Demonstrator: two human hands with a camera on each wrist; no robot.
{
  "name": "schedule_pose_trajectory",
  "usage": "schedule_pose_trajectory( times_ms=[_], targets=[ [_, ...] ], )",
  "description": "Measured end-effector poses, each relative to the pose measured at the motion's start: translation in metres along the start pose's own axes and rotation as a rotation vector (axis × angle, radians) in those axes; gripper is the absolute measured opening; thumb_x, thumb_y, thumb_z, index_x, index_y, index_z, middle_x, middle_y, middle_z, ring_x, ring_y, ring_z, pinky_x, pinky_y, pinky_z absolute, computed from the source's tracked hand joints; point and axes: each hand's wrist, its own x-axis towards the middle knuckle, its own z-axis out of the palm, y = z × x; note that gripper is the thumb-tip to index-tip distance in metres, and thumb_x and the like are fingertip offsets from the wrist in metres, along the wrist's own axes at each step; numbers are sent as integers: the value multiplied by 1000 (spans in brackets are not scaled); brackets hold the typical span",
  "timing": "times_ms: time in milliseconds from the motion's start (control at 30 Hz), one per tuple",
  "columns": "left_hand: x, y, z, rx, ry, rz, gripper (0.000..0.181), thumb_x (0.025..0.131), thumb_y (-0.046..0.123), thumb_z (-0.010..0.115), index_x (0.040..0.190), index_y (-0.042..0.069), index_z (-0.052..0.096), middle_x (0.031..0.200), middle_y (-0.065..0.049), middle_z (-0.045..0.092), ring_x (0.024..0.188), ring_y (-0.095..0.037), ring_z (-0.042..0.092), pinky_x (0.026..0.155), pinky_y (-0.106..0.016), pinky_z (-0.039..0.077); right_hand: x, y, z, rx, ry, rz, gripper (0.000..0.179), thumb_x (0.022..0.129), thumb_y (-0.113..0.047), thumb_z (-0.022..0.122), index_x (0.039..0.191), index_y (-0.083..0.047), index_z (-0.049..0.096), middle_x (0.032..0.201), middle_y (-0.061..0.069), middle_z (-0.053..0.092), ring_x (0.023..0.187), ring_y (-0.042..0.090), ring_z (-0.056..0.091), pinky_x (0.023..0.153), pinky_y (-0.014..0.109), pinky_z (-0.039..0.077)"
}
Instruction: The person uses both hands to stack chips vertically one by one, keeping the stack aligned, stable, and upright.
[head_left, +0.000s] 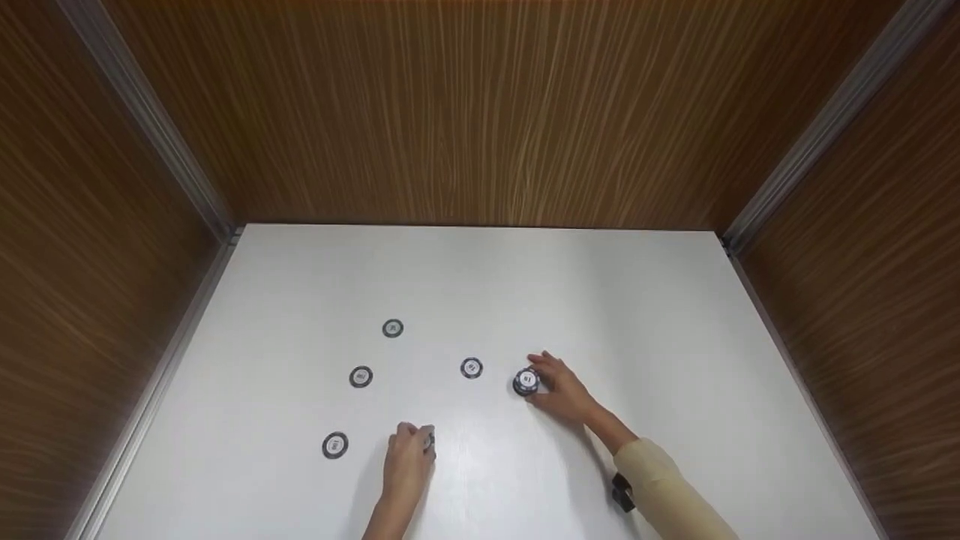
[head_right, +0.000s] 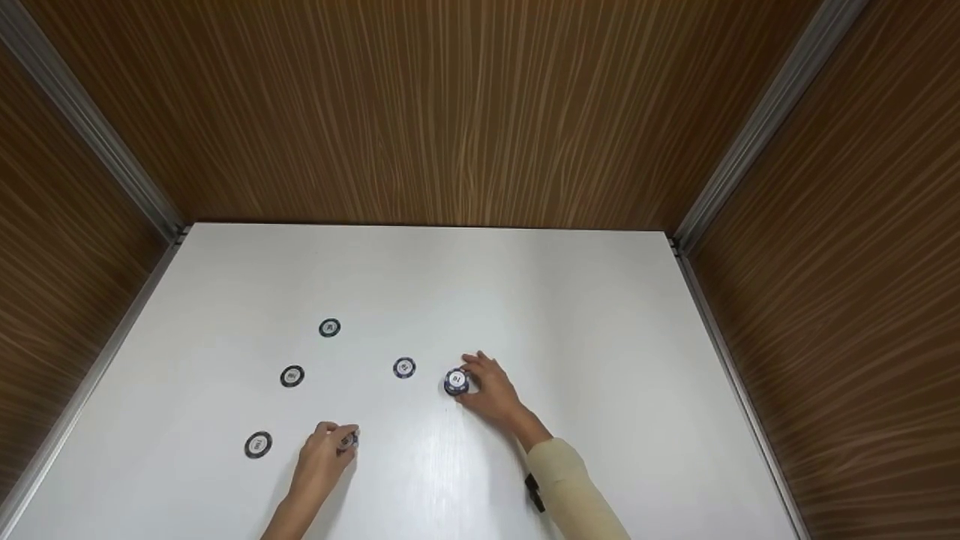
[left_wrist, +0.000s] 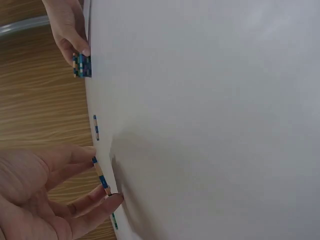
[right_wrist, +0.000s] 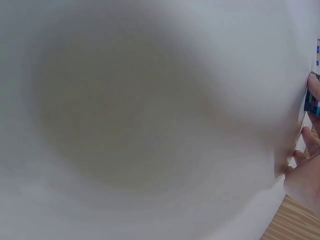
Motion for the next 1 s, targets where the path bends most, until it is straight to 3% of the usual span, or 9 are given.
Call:
schedule_pose_trajectory(
  times_ms=[333, 567, 1000],
  targets=[
    [5, 0, -6, -49, -54, -6, 27, 75, 1, 70, 101, 3, 67, 97, -15, 52, 88, -30, 56, 75, -35, 51, 0, -1, 0, -32, -7, -1, 47, 73, -9, 75, 115, 2, 58, 133, 14, 46, 131, 34, 25, 109, 47, 12],
    [8, 0, -8, -50, -74, 29, 28, 75, -1, 69, 103, 3, 66, 103, -17, 53, 91, -32, 55, 76, -35, 51, -1, 0, -1, -2, -6, -33, 48, 73, -7, 76, 115, 4, 56, 133, 18, 45, 130, 38, 25, 108, 51, 11],
    [16, 6, -10, 66, 7, 168, 22, 76, -2, 68, 98, 1, 68, 99, -12, 58, 92, -27, 57, 75, -29, 52, 0, 0, 0, 0, 7, -26, 48, 71, -5, 76, 114, 5, 56, 132, 19, 46, 130, 39, 26, 107, 50, 11]
  ],
)
